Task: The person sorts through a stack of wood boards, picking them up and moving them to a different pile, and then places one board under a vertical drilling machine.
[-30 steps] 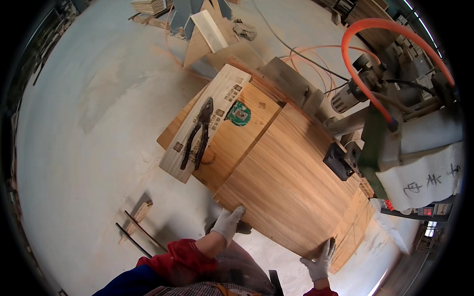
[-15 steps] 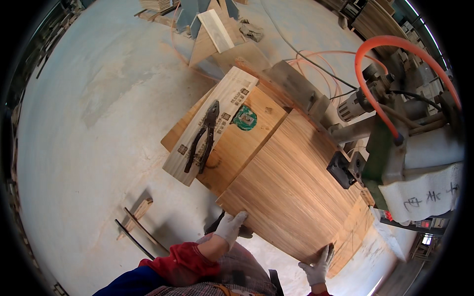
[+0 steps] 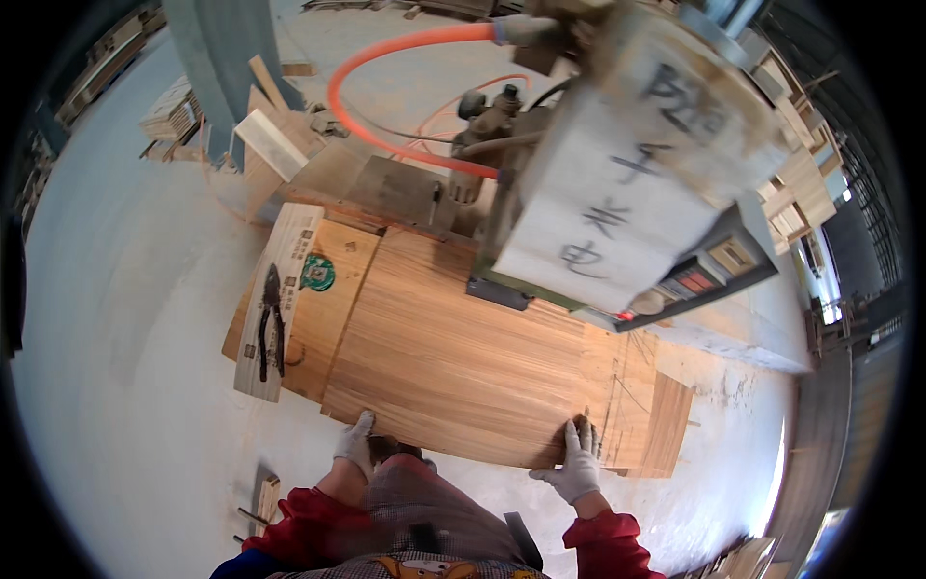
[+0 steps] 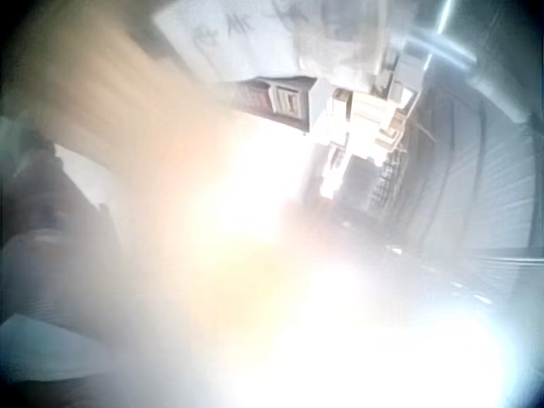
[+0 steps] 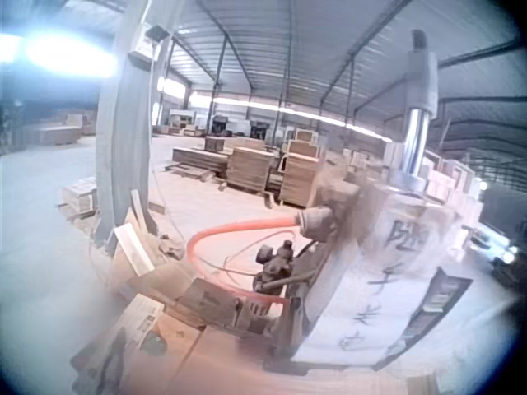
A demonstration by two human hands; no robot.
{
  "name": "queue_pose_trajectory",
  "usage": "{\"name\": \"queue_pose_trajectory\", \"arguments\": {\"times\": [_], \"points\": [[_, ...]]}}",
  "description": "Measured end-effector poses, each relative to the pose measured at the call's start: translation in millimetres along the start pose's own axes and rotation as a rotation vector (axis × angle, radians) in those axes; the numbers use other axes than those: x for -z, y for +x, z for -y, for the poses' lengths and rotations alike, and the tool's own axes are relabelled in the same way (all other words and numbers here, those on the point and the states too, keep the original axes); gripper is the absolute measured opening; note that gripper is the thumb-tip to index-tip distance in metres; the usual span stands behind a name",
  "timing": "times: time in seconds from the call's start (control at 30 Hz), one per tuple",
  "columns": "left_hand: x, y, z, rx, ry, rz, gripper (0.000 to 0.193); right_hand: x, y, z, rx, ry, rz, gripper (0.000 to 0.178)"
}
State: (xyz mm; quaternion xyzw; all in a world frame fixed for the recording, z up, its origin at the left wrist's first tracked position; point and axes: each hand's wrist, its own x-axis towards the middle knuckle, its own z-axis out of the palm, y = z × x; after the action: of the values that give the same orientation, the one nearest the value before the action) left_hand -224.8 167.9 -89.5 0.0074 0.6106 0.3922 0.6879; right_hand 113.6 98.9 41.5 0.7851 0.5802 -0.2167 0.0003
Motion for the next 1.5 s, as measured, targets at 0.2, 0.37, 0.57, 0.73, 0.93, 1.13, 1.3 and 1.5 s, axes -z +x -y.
{"name": "queue_pose_trajectory", "arguments": {"times": [0.2,0.37,0.57,0.73,0.93,1.13,1.3,1.5], "points": [[-21,-25,-25,0.017,-0.02,0.133,0.034,5,-7,-8,-0.062,-0.035,0.008,0.109],[-34,-62,-52,0.166,-0.143,0.078,0.041,8,-6,-1,-0.072,-0.022,0.046,0.108],[-25,-34,-34,0.135,-0.099,0.099,0.04,14,-14,-5,-0.112,-0.044,0.05,0.108],[-13,-34,-35,0.153,-0.14,0.079,0.042,9,-10,-5,-0.095,-0.036,0.058,0.106],[-10,-25,-36,0.194,-0.109,0.129,0.037,11,-11,-9,-0.101,-0.037,0.055,0.105],[-20,-36,-40,0.173,-0.126,0.071,0.036,10,-11,-9,-0.109,-0.038,0.057,0.105],[-14,-31,-41,0.189,-0.11,0.04,0.037,11,-11,-7,-0.108,-0.009,0.061,0.107],[-8,-21,-35,0.162,-0.102,0.042,0.037,8,-11,-8,-0.117,-0.017,0.065,0.109]]}}
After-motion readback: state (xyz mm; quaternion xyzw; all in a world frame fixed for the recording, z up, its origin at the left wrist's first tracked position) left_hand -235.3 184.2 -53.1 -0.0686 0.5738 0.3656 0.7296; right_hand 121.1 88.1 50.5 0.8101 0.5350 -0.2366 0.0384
